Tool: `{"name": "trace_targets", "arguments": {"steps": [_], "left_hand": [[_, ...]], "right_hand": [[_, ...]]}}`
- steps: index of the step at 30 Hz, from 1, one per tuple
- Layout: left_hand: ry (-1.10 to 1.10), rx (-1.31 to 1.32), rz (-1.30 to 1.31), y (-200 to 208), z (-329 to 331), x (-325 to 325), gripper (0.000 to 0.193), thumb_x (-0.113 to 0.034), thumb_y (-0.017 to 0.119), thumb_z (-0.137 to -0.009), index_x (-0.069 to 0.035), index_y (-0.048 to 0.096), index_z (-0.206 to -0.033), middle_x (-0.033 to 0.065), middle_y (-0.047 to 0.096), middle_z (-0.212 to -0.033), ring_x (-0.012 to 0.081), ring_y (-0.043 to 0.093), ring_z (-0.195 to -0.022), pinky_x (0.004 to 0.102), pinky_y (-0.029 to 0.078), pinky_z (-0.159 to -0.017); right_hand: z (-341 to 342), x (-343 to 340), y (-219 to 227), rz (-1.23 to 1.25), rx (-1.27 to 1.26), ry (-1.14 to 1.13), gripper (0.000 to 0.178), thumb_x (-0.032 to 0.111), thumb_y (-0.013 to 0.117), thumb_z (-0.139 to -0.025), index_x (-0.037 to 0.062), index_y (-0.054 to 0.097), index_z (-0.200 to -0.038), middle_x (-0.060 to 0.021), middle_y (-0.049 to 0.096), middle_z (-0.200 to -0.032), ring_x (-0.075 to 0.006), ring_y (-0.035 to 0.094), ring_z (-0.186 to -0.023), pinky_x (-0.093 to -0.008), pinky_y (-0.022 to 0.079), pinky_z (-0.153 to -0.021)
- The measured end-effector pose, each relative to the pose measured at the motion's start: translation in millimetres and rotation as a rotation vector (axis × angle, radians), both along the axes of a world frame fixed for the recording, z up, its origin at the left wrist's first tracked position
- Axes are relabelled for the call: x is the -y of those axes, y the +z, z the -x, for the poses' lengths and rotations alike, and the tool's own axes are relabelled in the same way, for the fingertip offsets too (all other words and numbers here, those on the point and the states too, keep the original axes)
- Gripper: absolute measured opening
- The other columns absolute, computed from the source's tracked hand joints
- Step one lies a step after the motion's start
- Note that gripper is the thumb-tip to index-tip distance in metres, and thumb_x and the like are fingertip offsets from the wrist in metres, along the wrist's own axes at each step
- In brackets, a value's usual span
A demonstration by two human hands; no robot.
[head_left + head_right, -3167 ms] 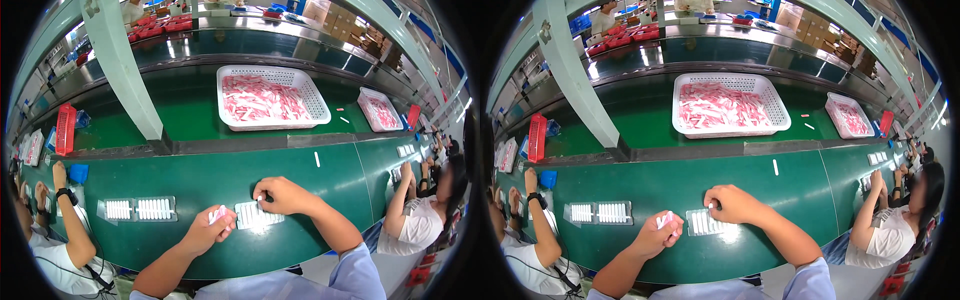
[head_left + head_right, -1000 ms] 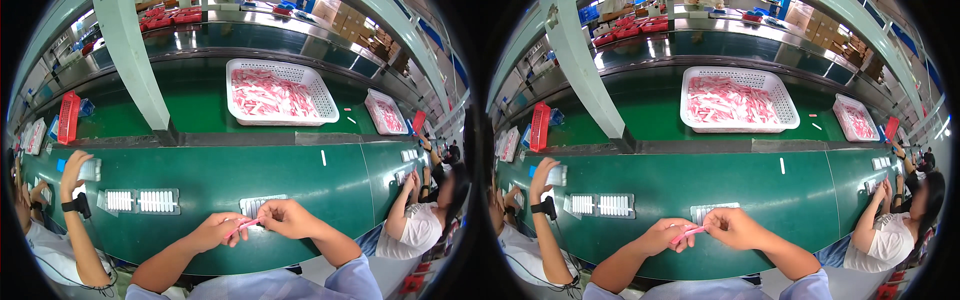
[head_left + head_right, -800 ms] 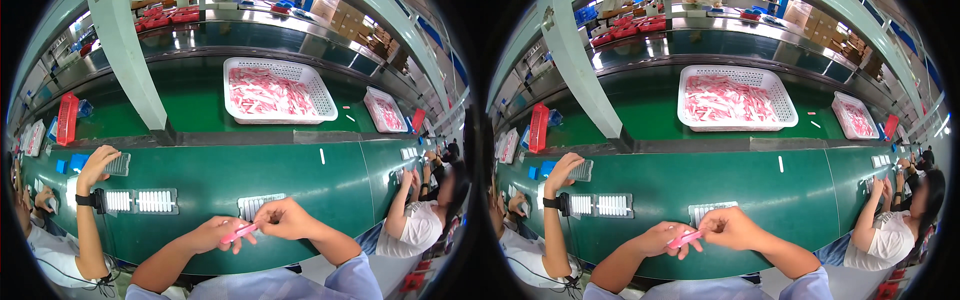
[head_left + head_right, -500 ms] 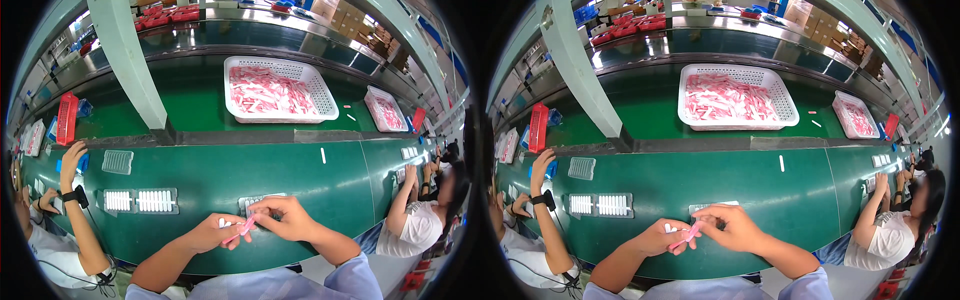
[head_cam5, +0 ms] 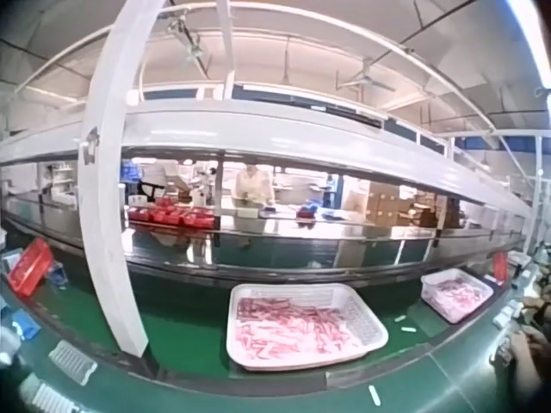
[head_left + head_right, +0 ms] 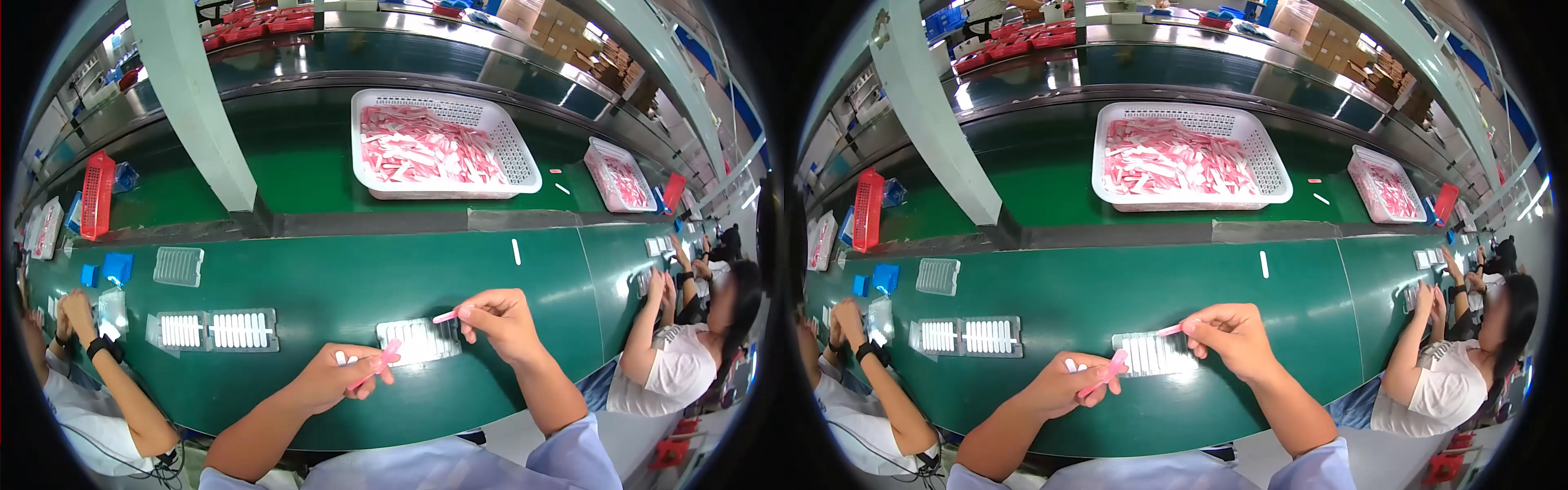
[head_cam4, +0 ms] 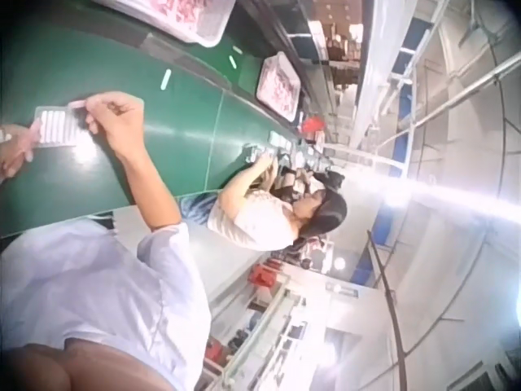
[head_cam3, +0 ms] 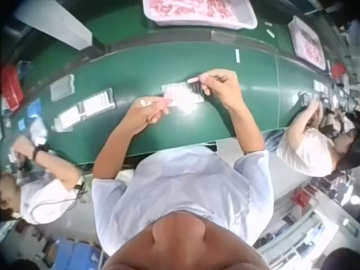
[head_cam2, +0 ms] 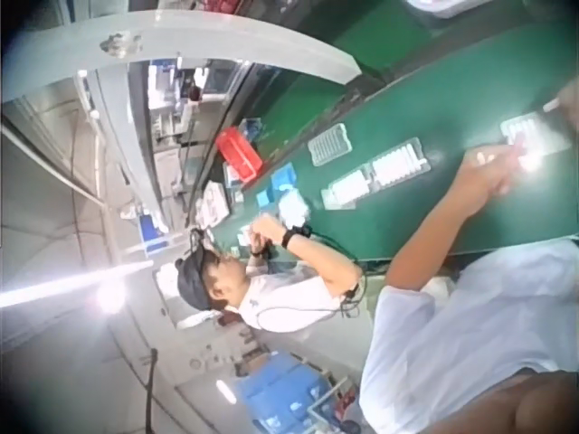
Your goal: The person assembles small white plastic components into clear plastic trays by hand.
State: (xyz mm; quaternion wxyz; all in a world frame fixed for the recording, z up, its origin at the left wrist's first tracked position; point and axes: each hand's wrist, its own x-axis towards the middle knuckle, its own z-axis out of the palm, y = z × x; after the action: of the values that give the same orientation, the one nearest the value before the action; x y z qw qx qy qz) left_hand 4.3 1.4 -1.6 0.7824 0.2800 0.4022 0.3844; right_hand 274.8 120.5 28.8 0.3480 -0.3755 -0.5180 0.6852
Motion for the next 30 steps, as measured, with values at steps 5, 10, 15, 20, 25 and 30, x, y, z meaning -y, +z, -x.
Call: {"name": "trace_targets", "arguments": {"steps": [5, 10, 15, 20, 25, 30], "left_hand": [[-0.012, 0.008, -0.006, -1.6, 0.0, -1.9, 0.041, -0.026, 0.061, -0.103, 0.008, 0.065, -0.125, 0.0056, 0.068, -0.094, 0.0096, 0.051, -0.064, 0.0237, 0.034, -0.054], [-0.004, 0.027, -0.019, -1.4, -0.3, -1.6, 0.042, -0.027, 0.061, -0.103, 0.008, 0.065, -0.125, 0.0053, 0.068, -0.092, 0.0098, 0.049, -0.063, 0.0241, 0.034, -0.054], [-0.004, 0.033, 0.011, -6.6, 2.3, -0.9, 0.041, -0.027, 0.061, -0.103, 0.008, 0.065, -0.124, 0.0051, 0.067, -0.092, 0.0100, 0.048, -0.063, 0.0251, 0.036, -0.055], [-0.008, 0.039, 0.013, -4.7, 2.0, -1.3, 0.042, -0.026, 0.062, -0.103, 0.008, 0.063, -0.127, 0.0059, 0.068, -0.095, 0.0102, 0.049, -0.064, 0.0259, 0.036, -0.055], [-0.008, 0.060, 0.018, -3.3, 0.8, -1.5, 0.043, -0.026, 0.062, -0.103, 0.008, 0.062, -0.128, 0.0060, 0.068, -0.097, 0.0101, 0.049, -0.064, 0.0260, 0.036, -0.055], [-0.003, 0.073, -0.002, -4.3, 2.8, 0.0, 0.042, -0.026, 0.062, -0.103, 0.007, 0.063, -0.128, 0.0057, 0.068, -0.098, 0.0099, 0.049, -0.064, 0.0256, 0.036, -0.054]], "right_hand": [[2.5, -3.0, 3.2, 0.011, 0.078, 0.042, 0.012, 0.005, 0.071, -0.093, -0.0051, 0.076, -0.097, -0.0081, 0.071, -0.077, -0.0098, 0.062, -0.064, -0.0238, 0.050, -0.059], [-0.7, -22.2, -7.6, -0.099, 0.264, 0.452, 0.010, 0.006, 0.070, -0.093, -0.0016, 0.077, -0.095, -0.0031, 0.071, -0.079, -0.0069, 0.060, -0.068, -0.0236, 0.048, -0.060], [19.3, -20.1, 7.1, -0.406, 0.615, 0.614, 0.021, 0.009, 0.079, -0.085, 0.0005, 0.073, -0.104, -0.0070, 0.069, -0.079, -0.0135, 0.063, -0.068, -0.0281, 0.050, -0.062], [24.7, -21.0, 4.6, -0.699, 0.707, 0.535, 0.065, 0.019, 0.087, -0.075, 0.0052, 0.057, -0.131, -0.0074, 0.057, -0.075, -0.0244, 0.058, -0.065, -0.0364, 0.048, -0.062], [25.5, -28.6, 5.3, -0.637, 0.712, 0.578, 0.063, 0.021, 0.088, -0.075, 0.0057, 0.058, -0.129, -0.0062, 0.054, -0.075, -0.0210, 0.054, -0.064, -0.0354, 0.046, -0.061], [28.6, -20.0, 13.1, -0.637, 0.653, 0.535, 0.054, 0.019, 0.087, -0.079, 0.0045, 0.062, -0.124, -0.0016, 0.052, -0.071, -0.0129, 0.051, -0.062, -0.0301, 0.042, -0.056]]}}
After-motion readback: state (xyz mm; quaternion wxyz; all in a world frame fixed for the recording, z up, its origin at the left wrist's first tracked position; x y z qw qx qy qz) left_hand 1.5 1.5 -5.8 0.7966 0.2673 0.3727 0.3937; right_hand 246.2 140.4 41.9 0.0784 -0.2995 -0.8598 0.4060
